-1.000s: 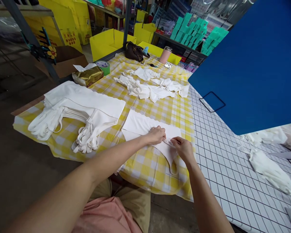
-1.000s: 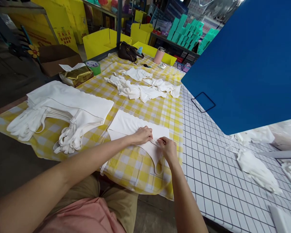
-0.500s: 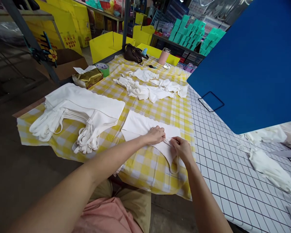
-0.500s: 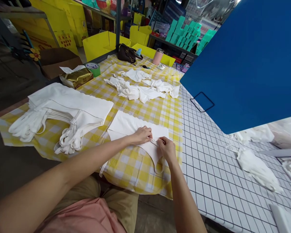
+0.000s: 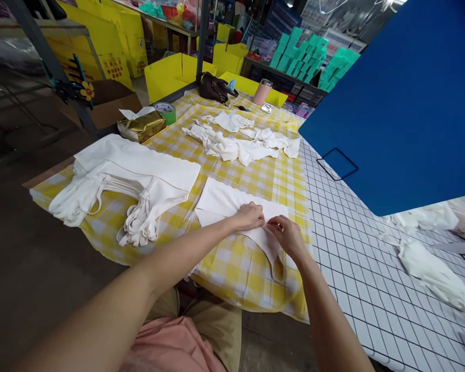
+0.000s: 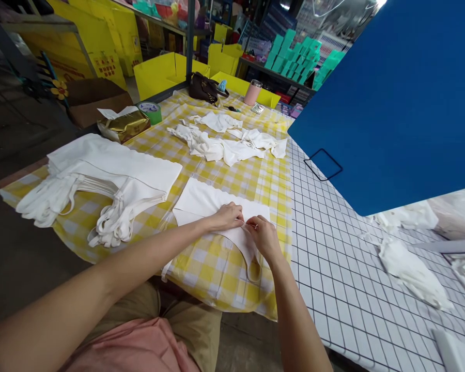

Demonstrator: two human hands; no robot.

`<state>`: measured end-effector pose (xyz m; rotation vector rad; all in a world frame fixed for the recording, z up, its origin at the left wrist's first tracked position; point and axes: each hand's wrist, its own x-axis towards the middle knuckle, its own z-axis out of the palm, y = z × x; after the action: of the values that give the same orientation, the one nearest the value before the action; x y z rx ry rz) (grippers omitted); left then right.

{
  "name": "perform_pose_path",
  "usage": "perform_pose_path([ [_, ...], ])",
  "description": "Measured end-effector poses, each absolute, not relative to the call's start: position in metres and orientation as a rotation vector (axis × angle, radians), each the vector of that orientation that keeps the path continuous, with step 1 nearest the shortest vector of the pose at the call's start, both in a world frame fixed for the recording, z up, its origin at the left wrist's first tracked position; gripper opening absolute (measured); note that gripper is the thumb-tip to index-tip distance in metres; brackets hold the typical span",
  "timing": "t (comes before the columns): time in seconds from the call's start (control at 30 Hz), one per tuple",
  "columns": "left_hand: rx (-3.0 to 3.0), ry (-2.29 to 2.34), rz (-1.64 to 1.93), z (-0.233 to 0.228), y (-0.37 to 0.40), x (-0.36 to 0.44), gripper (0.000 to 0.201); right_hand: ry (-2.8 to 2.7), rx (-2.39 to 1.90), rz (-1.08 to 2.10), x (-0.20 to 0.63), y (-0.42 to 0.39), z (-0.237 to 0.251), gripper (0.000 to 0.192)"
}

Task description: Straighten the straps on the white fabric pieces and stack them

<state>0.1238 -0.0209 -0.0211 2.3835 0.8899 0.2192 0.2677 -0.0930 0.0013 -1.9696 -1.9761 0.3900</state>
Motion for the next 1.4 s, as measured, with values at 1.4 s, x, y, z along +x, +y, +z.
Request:
perform_pose_path([
  [1.4, 2.561, 1.068, 0.108, -0.024, -0.051, -0.037, 0.040, -1.333, -2.084, 0.525, 0.212, -0.258, -0.012, 0.032],
])
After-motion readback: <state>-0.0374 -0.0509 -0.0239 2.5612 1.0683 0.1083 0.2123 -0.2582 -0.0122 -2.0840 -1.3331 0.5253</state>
